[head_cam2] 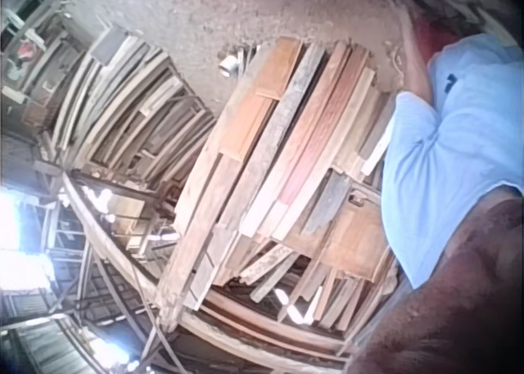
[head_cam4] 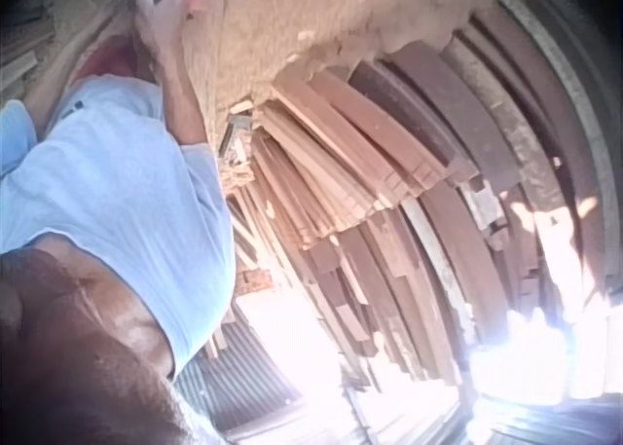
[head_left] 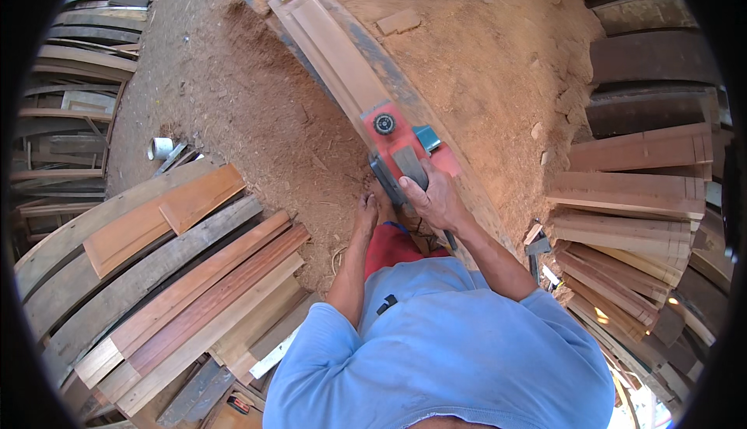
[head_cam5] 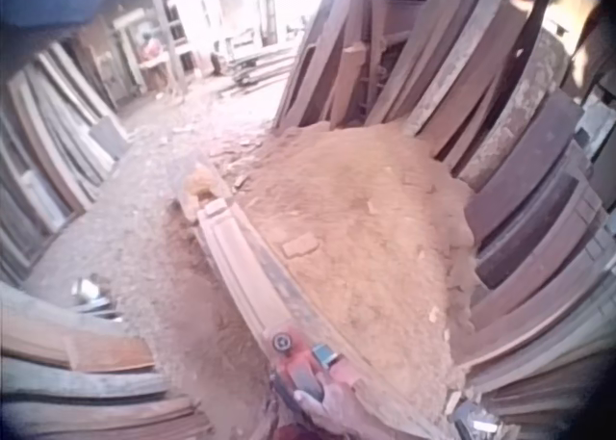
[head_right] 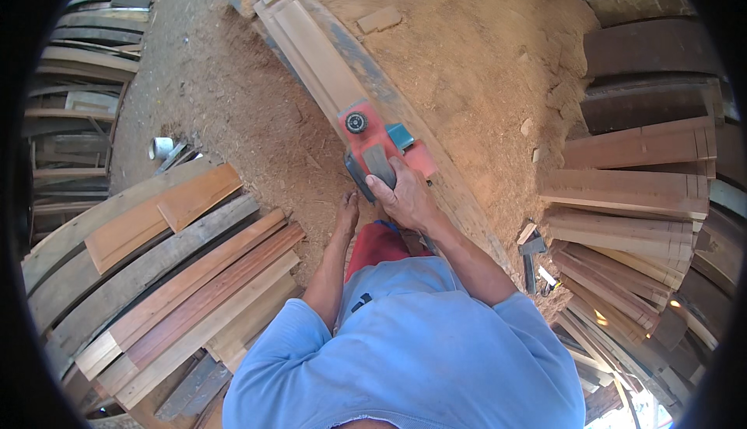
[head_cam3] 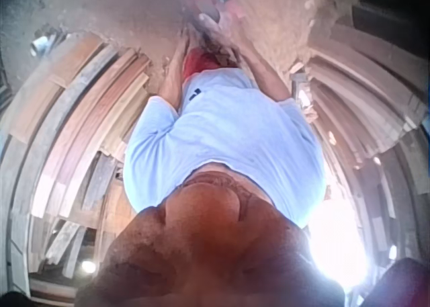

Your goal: The person uses a chisel and mallet to carve a wooden plank, then smooths it with an electric sander. They measure and mark the plank with a tape measure and square, preparing it for further processing.

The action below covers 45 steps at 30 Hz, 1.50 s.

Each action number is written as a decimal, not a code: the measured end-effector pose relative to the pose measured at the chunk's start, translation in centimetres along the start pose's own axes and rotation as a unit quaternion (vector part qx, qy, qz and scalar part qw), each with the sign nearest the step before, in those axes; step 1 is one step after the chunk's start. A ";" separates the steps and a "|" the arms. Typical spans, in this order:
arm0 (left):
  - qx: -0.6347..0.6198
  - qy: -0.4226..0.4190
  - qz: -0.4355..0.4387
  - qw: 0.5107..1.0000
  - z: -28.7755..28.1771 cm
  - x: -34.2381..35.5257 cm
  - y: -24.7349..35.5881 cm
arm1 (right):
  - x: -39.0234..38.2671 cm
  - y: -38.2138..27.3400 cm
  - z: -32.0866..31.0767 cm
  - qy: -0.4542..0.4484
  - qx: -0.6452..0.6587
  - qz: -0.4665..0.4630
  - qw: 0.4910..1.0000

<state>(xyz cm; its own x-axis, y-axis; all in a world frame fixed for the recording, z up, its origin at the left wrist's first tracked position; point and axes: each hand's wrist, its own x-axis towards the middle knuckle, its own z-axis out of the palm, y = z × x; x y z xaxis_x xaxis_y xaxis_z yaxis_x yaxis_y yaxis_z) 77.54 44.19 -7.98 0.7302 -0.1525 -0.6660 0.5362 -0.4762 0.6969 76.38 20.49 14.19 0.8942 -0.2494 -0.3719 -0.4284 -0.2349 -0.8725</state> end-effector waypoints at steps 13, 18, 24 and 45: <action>-0.039 -0.005 0.027 0.999 -0.4 4.8 -0.9 | 6.3 -1.1 1.7 0.056 0.017 -0.038 0.998; -0.091 -0.036 0.036 0.995 -0.2 6.6 1.5 | 8.6 -2.7 1.4 0.061 -0.002 -0.053 0.997; -0.310 -0.013 0.018 0.951 1.2 7.6 10.2 | 11.7 -3.6 1.5 0.061 0.002 -0.058 0.996; -0.088 0.100 0.162 0.978 3.5 11.3 13.1 | 18.2 -7.3 2.5 0.074 -0.015 -0.082 0.994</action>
<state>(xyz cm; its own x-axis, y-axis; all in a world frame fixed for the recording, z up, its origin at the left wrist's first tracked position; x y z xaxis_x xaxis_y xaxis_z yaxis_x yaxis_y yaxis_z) 91.30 33.16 -7.28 0.9322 -0.0903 -0.3506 0.3155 -0.2720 0.9091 96.14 19.96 13.01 0.9240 -0.3410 -0.1733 -0.2847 -0.3107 -0.9068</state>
